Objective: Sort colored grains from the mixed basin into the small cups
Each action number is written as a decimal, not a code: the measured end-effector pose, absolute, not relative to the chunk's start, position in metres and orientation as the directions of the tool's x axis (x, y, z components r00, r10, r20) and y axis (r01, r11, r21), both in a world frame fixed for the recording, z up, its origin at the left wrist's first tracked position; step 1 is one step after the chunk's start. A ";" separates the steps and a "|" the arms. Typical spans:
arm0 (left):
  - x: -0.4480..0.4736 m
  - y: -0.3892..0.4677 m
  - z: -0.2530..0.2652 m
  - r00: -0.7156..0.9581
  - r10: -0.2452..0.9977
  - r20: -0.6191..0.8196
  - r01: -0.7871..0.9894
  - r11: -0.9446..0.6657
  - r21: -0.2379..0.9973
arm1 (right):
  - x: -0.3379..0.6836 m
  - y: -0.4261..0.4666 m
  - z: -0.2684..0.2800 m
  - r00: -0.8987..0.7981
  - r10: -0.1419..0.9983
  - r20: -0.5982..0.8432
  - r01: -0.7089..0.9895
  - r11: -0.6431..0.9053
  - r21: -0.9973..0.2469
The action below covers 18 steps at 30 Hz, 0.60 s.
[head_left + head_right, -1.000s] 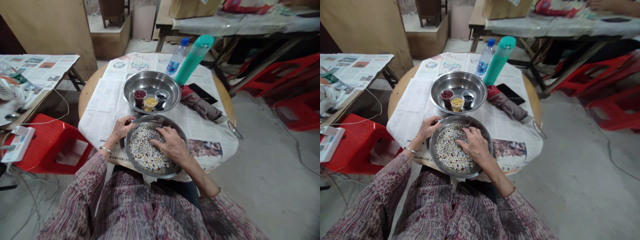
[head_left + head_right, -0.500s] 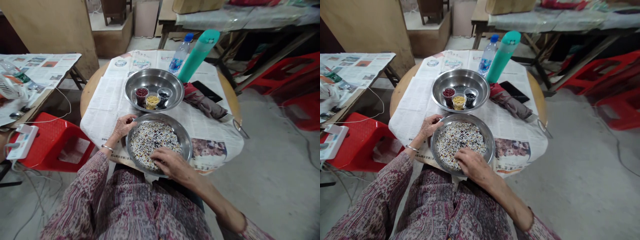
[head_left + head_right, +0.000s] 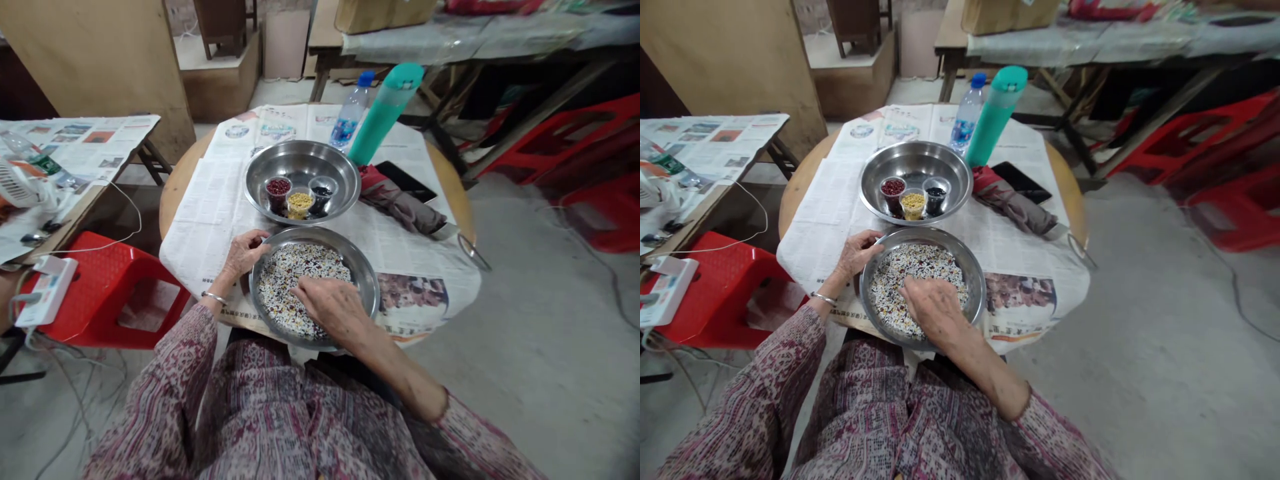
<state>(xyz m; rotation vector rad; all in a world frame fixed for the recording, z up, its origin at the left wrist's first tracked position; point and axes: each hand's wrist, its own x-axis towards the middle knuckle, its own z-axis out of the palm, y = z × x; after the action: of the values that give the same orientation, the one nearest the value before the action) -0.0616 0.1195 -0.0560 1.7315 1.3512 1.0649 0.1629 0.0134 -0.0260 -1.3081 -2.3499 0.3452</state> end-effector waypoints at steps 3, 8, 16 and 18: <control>-0.062 0.121 -0.056 0.118 0.975 0.189 0.400 -0.221 0.890 | 0.148 0.015 -0.004 -0.505 0.833 0.226 0.737 0.552 -0.390; -0.063 0.121 -0.055 0.113 0.979 0.171 0.391 -0.202 0.898 | 0.120 0.018 0.042 -0.629 0.752 0.197 0.691 0.657 -0.303; -0.067 0.121 -0.060 0.169 0.970 0.174 0.304 -0.219 0.927 | 0.102 0.019 0.064 -0.659 0.714 0.238 0.688 0.700 -0.193; -0.069 0.120 -0.060 0.174 0.964 0.199 0.350 -0.250 0.903 | 0.091 0.020 0.074 -0.667 0.693 0.274 0.642 0.721 -0.260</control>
<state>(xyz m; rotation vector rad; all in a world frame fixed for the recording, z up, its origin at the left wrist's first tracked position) -0.0694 0.1202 -0.0604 1.7241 1.2563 1.0704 0.0907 0.0197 0.0742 -1.0363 -2.5736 0.2004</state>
